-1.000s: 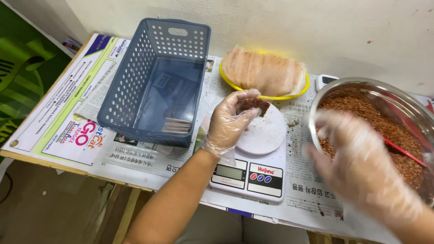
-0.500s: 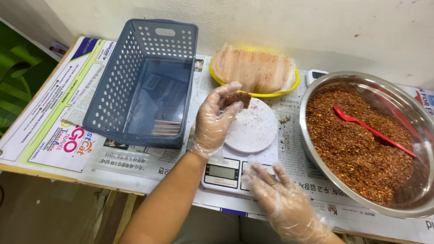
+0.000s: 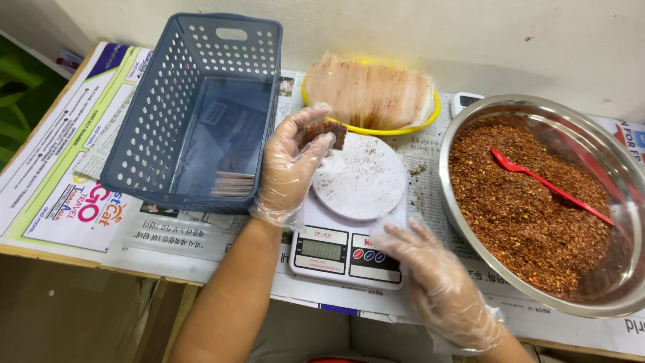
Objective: The person, wearing gloves, uses a small red spoon to fill small plastic bags with a seasoned meat mixture from a large metal bowl, placing each filled bag on a digital scale to weigh it and then into a grey crate.
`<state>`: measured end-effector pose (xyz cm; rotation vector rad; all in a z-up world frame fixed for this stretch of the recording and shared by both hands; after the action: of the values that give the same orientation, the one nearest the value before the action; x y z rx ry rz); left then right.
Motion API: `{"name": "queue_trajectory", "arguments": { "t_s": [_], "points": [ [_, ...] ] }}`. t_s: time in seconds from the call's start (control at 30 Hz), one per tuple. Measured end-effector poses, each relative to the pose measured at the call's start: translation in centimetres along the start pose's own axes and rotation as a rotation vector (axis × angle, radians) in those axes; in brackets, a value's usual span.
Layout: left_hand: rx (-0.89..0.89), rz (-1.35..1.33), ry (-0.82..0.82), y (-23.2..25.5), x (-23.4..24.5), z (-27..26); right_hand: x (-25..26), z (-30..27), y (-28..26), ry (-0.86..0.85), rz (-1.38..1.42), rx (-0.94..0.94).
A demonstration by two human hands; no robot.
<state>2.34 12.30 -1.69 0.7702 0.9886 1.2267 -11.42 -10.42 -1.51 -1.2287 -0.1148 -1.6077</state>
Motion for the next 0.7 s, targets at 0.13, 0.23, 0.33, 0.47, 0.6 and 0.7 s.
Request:
{"name": "queue_trajectory", "arguments": {
  "t_s": [0.13, 0.23, 0.33, 0.47, 0.6, 0.7],
  "points": [
    [0.08, -0.001, -0.027, 0.7, 0.3, 0.2, 1.0, 0.6, 0.2, 0.148, 0.051, -0.043],
    [0.107, 0.006, -0.043, 1.0, 0.6, 0.1, 1.4, 1.2, 0.3, 0.22, 0.055, -0.09],
    [0.118, 0.014, -0.049, 1.3, 0.8, 0.0, 1.7, 3.0, 0.0, 0.307, 0.186, -0.099],
    [0.116, -0.062, -0.151, 0.9, 0.3, -0.1, 2.5, 5.9, -0.9, 0.463, 0.396, -0.114],
    [0.153, -0.172, -0.257, 1.1, -0.8, -0.9, 5.2, 11.0, -2.6, 0.511, 0.282, -0.317],
    [0.136, -0.227, -0.388, 1.2, -1.2, -1.2, 6.5, 13.1, -1.7, 0.484, 0.251, -0.41]
  ]
}}
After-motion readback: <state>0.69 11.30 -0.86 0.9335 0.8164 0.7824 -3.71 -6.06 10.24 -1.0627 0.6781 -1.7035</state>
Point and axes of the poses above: each hand's wrist, its own z-axis towards the middle knuckle, its own x-axis out of the back of the hand, y = z × x, the point moved 2 cm from there along z, towards the middle knuckle, and after that the axes turned 5 degrees about x, right-handed, at the moved point
